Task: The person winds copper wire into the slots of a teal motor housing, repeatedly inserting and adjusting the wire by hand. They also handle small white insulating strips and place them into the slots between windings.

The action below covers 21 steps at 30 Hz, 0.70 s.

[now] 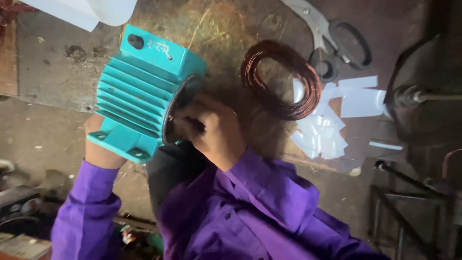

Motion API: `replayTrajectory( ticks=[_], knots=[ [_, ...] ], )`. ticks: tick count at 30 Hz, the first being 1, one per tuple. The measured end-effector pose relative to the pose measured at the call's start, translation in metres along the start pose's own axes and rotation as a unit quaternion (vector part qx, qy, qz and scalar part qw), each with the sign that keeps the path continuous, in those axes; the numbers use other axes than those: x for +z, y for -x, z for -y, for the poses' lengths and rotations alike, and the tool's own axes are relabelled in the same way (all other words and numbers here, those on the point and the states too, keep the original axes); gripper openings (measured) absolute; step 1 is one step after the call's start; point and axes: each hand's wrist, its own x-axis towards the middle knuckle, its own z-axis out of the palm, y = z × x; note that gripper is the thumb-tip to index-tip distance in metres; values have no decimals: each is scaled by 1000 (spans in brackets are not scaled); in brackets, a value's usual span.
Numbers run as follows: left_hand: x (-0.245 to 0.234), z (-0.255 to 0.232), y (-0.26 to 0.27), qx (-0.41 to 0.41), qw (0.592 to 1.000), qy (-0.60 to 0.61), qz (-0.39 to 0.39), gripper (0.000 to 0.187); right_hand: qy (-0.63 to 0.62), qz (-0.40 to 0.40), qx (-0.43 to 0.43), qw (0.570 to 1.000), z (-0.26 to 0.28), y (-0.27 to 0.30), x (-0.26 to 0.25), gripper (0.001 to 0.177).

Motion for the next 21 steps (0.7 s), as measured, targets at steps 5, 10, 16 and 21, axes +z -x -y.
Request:
replayTrajectory(
  ticks=[5,10,16,21],
  knots=[
    [-2,-9,-9,3,999,37,-24,28,-10,3,-5,1000,17,-13,-17,19],
    [-3,-15,-5,-10,995,91,-34,29,51,-27,-45,997,26,-12,-11,19],
    [-7,-23,-5,-21,989,136,-45,37,44,-7,-15,999,35,-8,-3,14],
    [-13,-24,-15,57,987,143,-50,40,22,-18,-26,999,34,-5,-5,11]
  ],
)
